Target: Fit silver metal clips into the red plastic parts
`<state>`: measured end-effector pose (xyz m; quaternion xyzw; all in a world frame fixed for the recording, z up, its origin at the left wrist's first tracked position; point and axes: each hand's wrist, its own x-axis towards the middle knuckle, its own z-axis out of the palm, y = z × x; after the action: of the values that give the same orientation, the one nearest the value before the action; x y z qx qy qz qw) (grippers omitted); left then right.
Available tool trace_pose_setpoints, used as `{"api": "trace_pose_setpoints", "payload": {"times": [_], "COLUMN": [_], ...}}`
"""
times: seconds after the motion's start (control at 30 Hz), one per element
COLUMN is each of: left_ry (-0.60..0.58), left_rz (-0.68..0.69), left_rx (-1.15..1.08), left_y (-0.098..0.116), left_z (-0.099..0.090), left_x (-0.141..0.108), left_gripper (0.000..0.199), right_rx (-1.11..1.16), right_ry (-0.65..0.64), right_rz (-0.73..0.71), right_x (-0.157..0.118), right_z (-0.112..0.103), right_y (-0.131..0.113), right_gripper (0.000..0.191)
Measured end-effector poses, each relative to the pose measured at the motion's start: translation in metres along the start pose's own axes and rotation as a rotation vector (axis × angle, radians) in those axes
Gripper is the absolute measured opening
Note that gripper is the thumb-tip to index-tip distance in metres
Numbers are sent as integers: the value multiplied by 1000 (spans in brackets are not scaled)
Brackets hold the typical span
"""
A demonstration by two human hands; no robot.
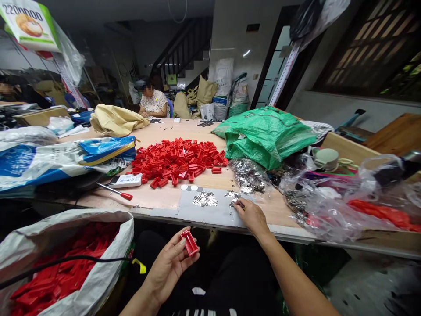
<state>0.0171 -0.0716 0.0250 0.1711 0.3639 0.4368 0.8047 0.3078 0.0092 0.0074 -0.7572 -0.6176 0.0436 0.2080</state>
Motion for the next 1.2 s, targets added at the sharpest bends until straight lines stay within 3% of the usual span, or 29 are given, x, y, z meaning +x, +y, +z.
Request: {"api": "trace_pose_setpoints", "payload": {"times": [0.1, 0.43, 0.83, 0.93, 1.07, 1.2], "left_ry": [-64, -69, -108, -154, -185, -179], "left_rz": [21, 20, 12, -9, -24, -20], "left_rx": [-20, -69, -110, -132, -155, -135], "left_y": [1, 8, 11, 13, 12, 11], "left_z": [-1, 8, 6, 7, 8, 10], "left_x": [-1, -1, -5, -6, -5, -5], "left_gripper": [45, 44, 42, 41, 42, 41], "right_rx": [34, 150, 217, 455, 804, 829], "right_ry": [-13, -83, -34, -55, -215, -272], "right_rz": [-20, -49, -39, -42, -114, -194], "right_x": [-3, -28, -29, -33, -50, -70], "right_z": [-4, -13, -15, -18, -28, -41], "right_y": [5, 17, 10, -4, -46, -88], "right_gripper": [16, 19, 16, 22, 31, 26]}}
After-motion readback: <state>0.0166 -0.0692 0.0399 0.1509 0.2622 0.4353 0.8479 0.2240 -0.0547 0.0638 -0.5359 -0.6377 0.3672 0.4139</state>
